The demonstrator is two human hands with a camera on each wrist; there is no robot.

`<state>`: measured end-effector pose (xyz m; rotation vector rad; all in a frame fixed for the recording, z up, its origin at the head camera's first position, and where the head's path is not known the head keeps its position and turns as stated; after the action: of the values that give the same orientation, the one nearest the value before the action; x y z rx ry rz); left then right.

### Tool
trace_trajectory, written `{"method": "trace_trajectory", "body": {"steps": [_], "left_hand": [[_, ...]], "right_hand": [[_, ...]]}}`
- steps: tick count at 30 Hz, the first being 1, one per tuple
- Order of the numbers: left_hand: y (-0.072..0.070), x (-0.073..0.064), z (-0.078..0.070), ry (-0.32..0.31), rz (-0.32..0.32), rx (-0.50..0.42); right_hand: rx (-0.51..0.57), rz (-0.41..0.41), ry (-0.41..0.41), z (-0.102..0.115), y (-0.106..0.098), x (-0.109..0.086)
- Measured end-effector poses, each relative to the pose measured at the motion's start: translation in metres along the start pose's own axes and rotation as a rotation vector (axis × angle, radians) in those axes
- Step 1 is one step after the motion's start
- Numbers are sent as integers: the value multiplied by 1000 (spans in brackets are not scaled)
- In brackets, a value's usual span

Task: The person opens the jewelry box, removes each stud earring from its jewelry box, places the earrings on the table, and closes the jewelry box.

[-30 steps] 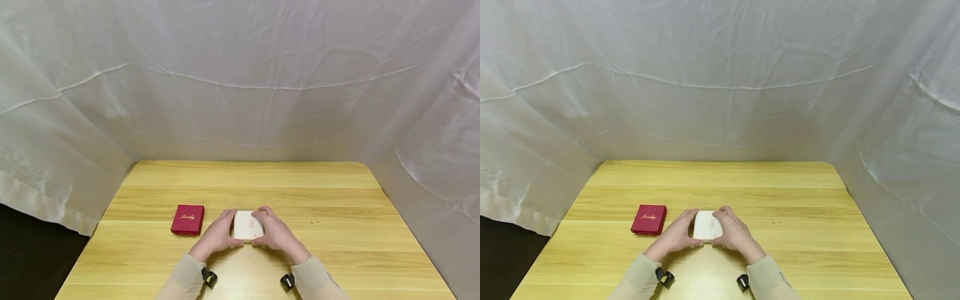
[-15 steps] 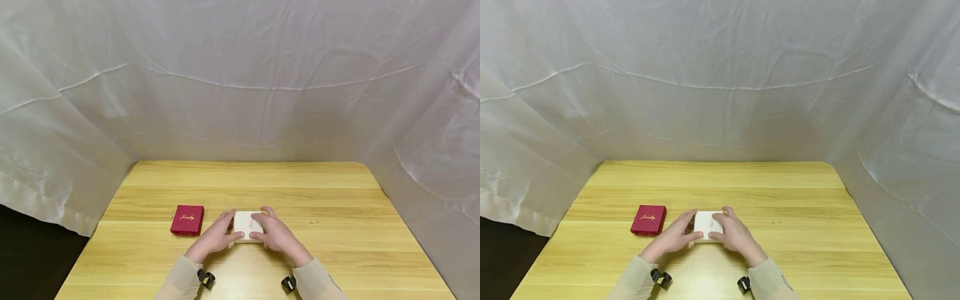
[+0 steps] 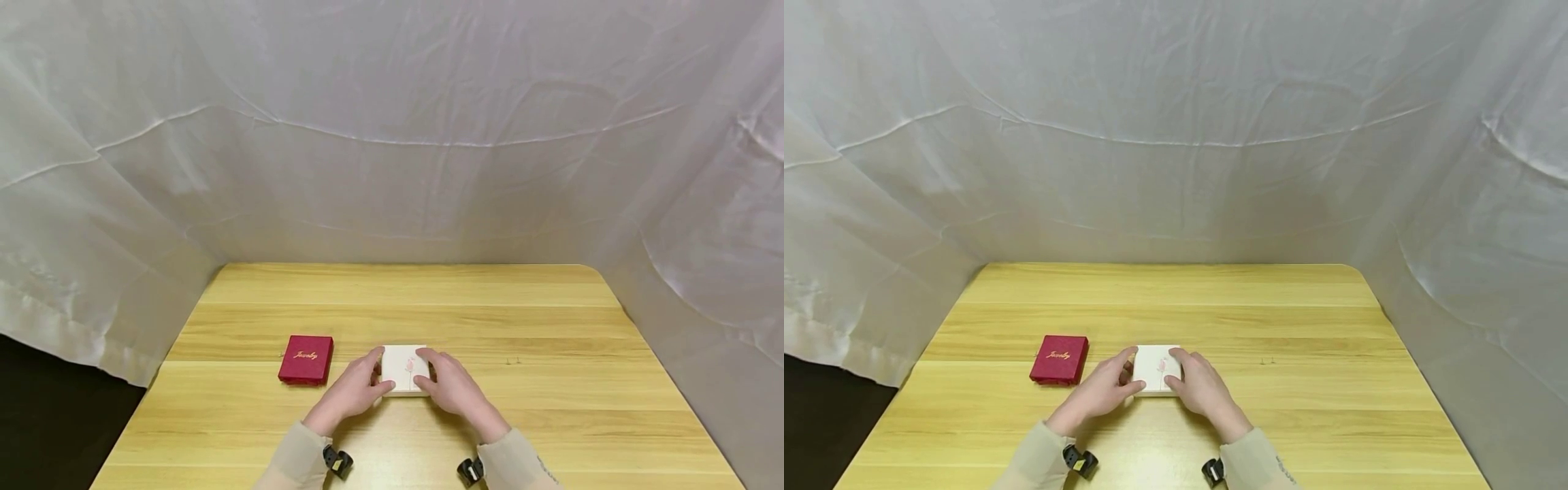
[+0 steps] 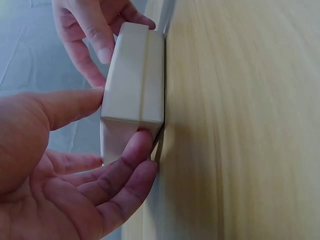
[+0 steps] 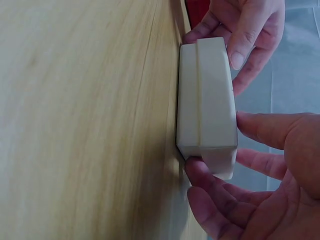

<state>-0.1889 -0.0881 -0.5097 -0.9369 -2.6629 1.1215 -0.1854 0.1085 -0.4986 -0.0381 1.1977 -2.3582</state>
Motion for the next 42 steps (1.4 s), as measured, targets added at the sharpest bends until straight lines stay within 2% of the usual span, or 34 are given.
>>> {"method": "trace_trajectory", "body": {"steps": [9, 17, 24, 30, 35, 38, 42], "left_hand": [[3, 9, -15, 16, 15, -7], [13, 27, -33, 6, 46, 43], [24, 45, -44, 23, 71, 30], [32, 57, -56, 37, 76, 32], [39, 63, -64, 22, 82, 91], [44, 67, -67, 11, 88, 121], [48, 72, -69, 7, 95, 119]], "right_hand": [[42, -12, 49, -7, -7, -7], [111, -42, 105, -22, -20, -15], [147, -74, 135, -39, -32, -25], [160, -81, 156, -53, -41, -32], [161, -80, 171, -62, -46, -36], [154, -75, 172, -66, -48, -39], [134, -70, 179, -69, -51, -42]]}}
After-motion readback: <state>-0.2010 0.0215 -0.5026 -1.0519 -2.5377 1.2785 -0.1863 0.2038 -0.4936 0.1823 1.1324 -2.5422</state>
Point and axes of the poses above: each hand's wrist, its own x-axis towards the middle knuckle, its own y-axis out of the palm, z = x × y, the point moved 3 cm from there along x, towards the middle knuckle, and after that the axes turned 14 degrees about z, right-handed, at the moved point
